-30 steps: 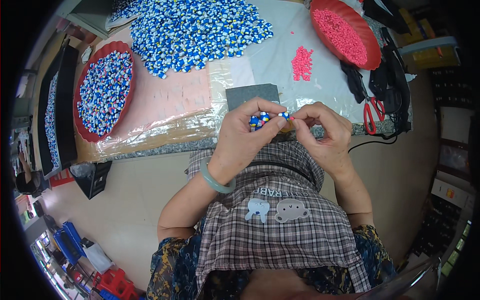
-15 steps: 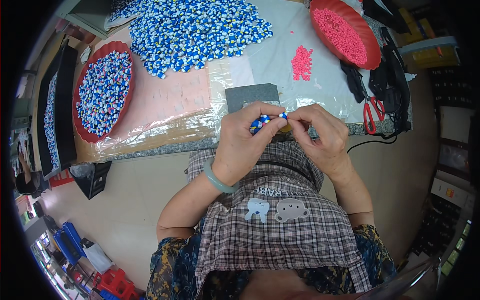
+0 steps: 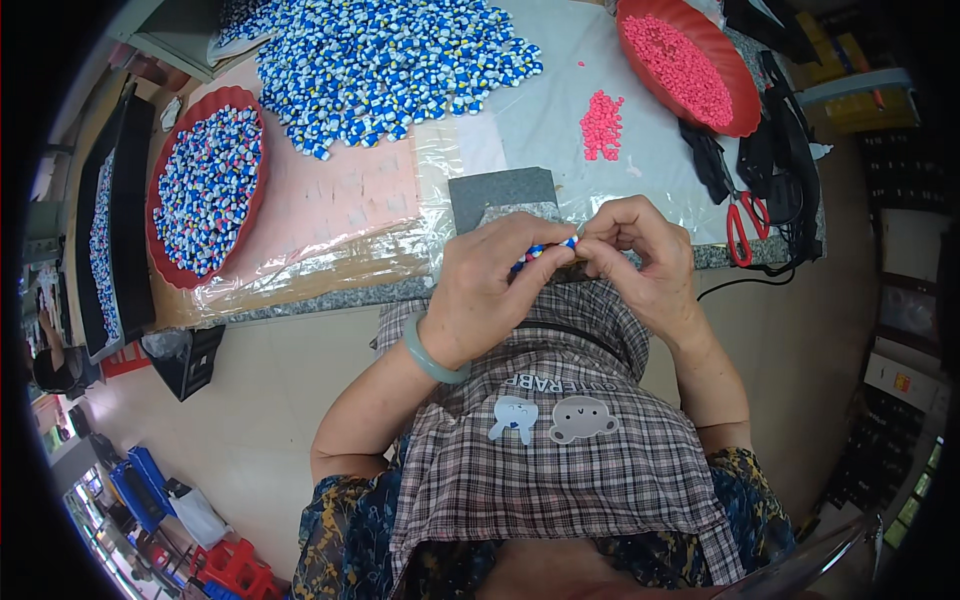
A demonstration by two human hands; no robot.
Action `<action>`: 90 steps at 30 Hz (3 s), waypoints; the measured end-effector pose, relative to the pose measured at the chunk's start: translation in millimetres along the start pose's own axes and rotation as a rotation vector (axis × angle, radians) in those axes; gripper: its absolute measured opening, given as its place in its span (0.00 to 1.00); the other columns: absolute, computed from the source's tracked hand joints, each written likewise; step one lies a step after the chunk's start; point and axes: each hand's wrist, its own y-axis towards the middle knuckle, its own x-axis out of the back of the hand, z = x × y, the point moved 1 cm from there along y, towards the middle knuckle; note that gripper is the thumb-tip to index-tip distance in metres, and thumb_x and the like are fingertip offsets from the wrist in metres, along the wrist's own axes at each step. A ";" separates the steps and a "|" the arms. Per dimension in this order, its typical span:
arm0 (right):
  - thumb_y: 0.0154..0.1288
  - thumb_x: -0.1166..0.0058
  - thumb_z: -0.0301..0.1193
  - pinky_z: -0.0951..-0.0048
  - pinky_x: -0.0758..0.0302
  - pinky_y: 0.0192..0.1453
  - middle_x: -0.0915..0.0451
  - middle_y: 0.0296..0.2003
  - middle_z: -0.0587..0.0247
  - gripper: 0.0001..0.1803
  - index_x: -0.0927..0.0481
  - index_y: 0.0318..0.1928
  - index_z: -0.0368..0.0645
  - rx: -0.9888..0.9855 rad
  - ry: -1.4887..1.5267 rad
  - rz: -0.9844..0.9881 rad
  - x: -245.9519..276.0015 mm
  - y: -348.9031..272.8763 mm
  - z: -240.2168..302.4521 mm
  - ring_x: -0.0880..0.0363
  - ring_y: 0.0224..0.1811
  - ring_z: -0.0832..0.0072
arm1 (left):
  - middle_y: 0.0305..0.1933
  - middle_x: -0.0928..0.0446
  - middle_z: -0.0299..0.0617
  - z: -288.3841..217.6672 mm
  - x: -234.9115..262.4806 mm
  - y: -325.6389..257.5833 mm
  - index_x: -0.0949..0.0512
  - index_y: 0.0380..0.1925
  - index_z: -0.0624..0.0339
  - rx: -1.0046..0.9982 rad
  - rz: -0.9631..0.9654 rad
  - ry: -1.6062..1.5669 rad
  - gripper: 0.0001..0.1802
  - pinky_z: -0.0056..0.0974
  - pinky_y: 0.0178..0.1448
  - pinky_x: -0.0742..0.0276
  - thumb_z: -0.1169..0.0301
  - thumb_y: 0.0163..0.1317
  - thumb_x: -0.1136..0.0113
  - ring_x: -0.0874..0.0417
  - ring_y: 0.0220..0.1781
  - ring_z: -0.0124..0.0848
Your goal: Assembling small plastic toy parts by hand at a factory workbench.
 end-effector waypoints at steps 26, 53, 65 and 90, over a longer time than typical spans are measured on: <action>0.62 0.43 0.18 0.71 0.26 0.34 0.24 0.29 0.57 0.04 0.24 0.36 0.36 0.179 -0.651 -0.176 28.1 51.0 -65.2 0.22 0.27 0.69 | 0.40 0.19 0.37 38.0 146.5 -21.0 0.20 0.48 0.67 0.452 -0.389 -0.307 0.11 0.27 0.35 0.32 0.74 0.70 0.45 0.27 0.32 0.21; 0.70 0.44 0.23 0.84 0.29 0.34 0.21 0.31 0.72 0.03 0.22 0.42 0.38 -0.224 0.082 -0.066 36.0 17.2 -56.8 0.24 0.31 0.87 | 0.39 0.24 0.45 77.7 96.4 50.2 0.22 0.35 0.63 -0.241 0.097 1.019 0.06 0.45 0.44 0.24 0.78 0.56 0.44 0.22 0.41 0.44; 0.65 0.41 0.18 0.82 0.22 0.33 0.17 0.35 0.60 0.08 0.25 0.43 0.38 -0.149 0.507 0.019 24.6 11.2 -39.6 0.19 0.33 0.82 | 0.39 0.23 0.43 24.4 62.2 38.5 0.16 0.38 0.65 0.010 0.042 0.378 0.07 0.31 0.36 0.22 0.82 0.59 0.38 0.20 0.36 0.30; 0.54 0.36 0.16 0.76 0.20 0.33 0.16 0.30 0.59 0.08 0.19 0.35 0.37 0.365 -0.215 -0.012 2.9 6.8 4.5 0.16 0.28 0.73 | 0.39 0.23 0.32 1.4 12.2 11.3 0.22 0.40 0.67 0.554 0.248 -0.580 0.03 0.23 0.40 0.27 0.81 0.67 0.40 0.24 0.38 0.16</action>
